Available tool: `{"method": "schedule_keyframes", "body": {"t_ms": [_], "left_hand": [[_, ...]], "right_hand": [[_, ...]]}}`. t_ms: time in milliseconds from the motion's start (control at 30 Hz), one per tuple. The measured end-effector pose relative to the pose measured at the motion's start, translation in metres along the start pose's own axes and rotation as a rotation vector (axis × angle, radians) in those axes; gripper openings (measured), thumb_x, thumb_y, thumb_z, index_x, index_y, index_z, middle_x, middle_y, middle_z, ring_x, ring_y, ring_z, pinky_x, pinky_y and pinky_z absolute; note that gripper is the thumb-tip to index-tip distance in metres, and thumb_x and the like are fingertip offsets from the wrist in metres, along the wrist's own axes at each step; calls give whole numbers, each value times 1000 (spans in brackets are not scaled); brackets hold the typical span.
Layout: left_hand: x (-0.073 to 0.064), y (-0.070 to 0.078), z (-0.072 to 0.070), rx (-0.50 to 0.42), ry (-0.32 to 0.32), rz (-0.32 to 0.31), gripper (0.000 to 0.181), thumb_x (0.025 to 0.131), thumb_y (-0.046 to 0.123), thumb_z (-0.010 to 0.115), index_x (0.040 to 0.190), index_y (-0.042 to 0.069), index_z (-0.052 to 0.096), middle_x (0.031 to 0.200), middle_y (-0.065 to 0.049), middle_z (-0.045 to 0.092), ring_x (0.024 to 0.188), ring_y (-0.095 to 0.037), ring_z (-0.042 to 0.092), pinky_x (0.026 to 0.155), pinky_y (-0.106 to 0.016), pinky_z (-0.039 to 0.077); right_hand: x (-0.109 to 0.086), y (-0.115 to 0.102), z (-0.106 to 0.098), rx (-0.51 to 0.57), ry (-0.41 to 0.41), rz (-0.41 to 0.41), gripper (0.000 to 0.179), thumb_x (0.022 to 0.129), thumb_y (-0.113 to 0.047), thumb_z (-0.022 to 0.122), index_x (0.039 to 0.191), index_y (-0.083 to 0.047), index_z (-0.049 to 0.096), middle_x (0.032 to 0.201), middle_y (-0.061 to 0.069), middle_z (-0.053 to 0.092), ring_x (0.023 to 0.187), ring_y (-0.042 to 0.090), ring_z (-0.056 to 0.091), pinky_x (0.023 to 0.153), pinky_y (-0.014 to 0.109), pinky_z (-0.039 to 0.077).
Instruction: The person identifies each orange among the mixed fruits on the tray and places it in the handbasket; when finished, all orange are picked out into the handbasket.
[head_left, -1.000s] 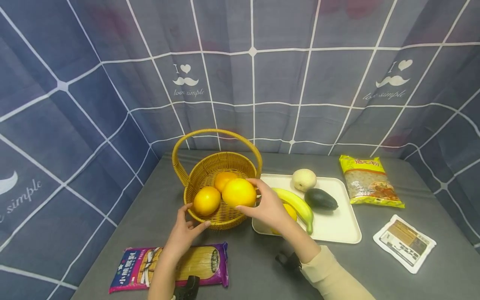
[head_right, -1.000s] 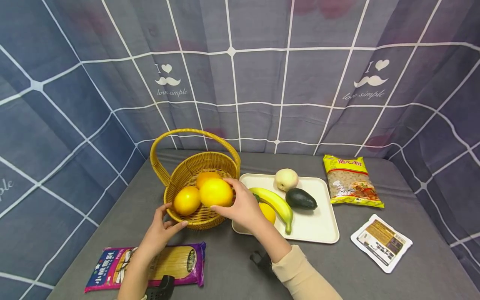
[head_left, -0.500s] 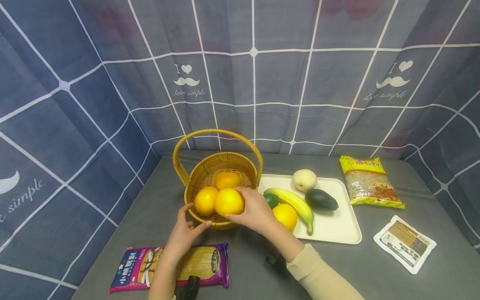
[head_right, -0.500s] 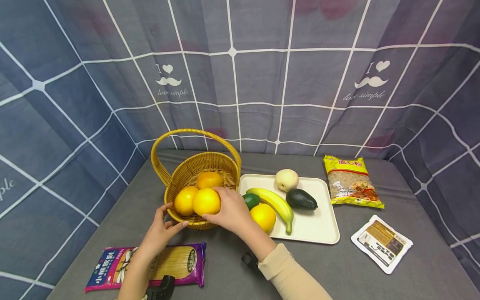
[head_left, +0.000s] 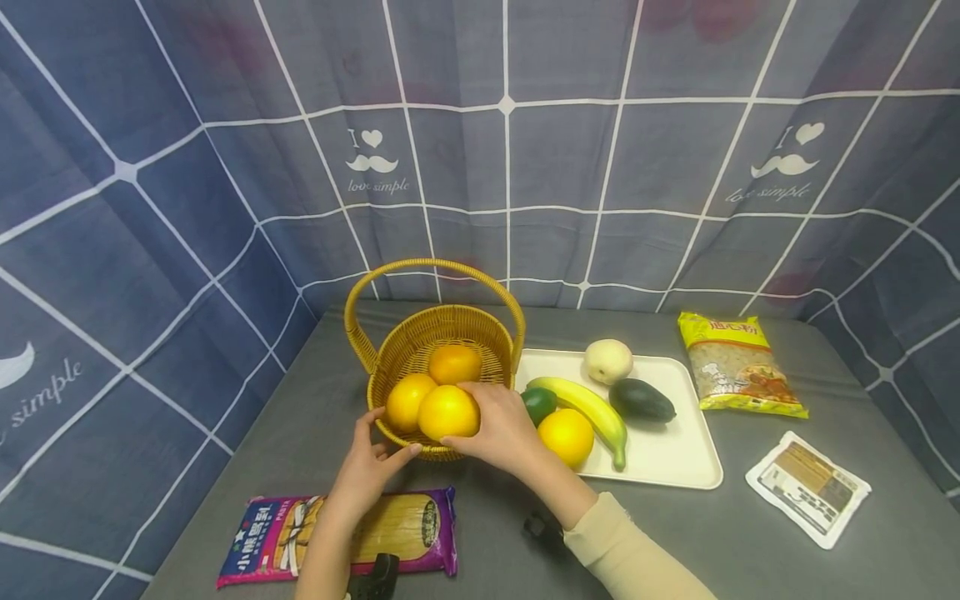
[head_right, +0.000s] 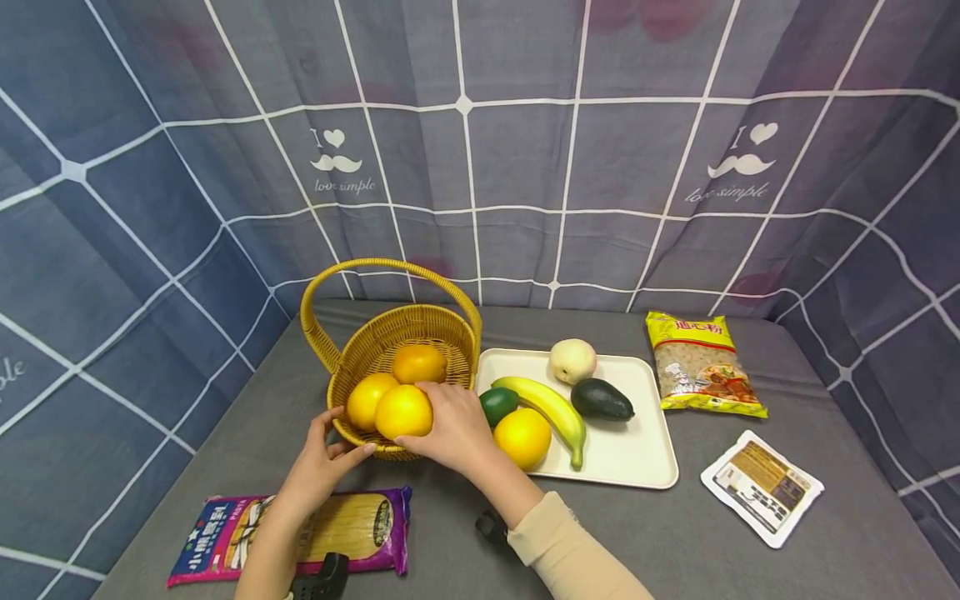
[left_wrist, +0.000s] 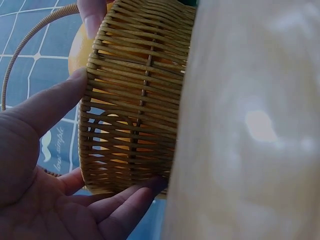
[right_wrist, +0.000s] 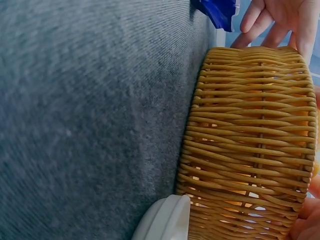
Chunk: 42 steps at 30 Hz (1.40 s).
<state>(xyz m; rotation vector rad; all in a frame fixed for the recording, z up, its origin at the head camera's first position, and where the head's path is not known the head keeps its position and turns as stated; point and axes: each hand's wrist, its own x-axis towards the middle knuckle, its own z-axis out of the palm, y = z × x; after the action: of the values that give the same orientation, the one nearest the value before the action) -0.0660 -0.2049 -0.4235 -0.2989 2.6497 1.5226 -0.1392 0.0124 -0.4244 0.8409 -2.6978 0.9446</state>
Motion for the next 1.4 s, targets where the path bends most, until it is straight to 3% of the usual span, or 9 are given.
{"method": "schedule_keyframes", "body": {"t_ms": [233, 400, 767, 1100, 1400], "left_hand": [[-2, -1, 0, -3, -2, 9, 92, 85, 44, 72, 149, 12, 13, 147, -34, 28, 125, -48, 44, 92, -58, 45], [-2, -1, -1, 0, 2, 10, 89, 87, 41, 71, 149, 13, 14, 145, -35, 29, 125, -48, 45, 92, -57, 45], [-2, -2, -1, 4, -6, 13, 92, 86, 45, 71, 150, 13, 13, 152, -31, 17, 126, -50, 41, 91, -59, 45], [-2, -1, -1, 0, -5, 19, 92, 86, 44, 71, 150, 13, 13, 153, -30, 15, 127, -50, 41, 92, -58, 44], [-2, -1, -1, 6, -8, 12, 92, 86, 45, 71, 150, 14, 12, 150, -33, 20, 126, -50, 42, 92, -59, 44]], "right_hand": [[-3, 0, 1, -13, 6, -32, 62, 76, -53, 75, 124, -16, 64, 120, 0, 65, 112, 22, 56, 97, 46, 39], [-4, 1, 0, -5, 5, -40, 60, 76, -52, 75, 123, -16, 64, 121, -1, 64, 114, 22, 55, 98, 46, 38], [-10, -4, -10, 91, -2, 8, 63, 78, -49, 76, 130, -17, 59, 128, 0, 60, 120, 24, 51, 103, 49, 35], [-24, -14, -45, 192, 111, 86, 65, 78, -43, 78, 135, -21, 55, 133, -1, 55, 123, 23, 49, 101, 48, 41], [-42, 0, -84, 234, 222, 256, 74, 77, -39, 80, 141, -21, 48, 133, 3, 53, 118, 25, 52, 93, 46, 46]]}}
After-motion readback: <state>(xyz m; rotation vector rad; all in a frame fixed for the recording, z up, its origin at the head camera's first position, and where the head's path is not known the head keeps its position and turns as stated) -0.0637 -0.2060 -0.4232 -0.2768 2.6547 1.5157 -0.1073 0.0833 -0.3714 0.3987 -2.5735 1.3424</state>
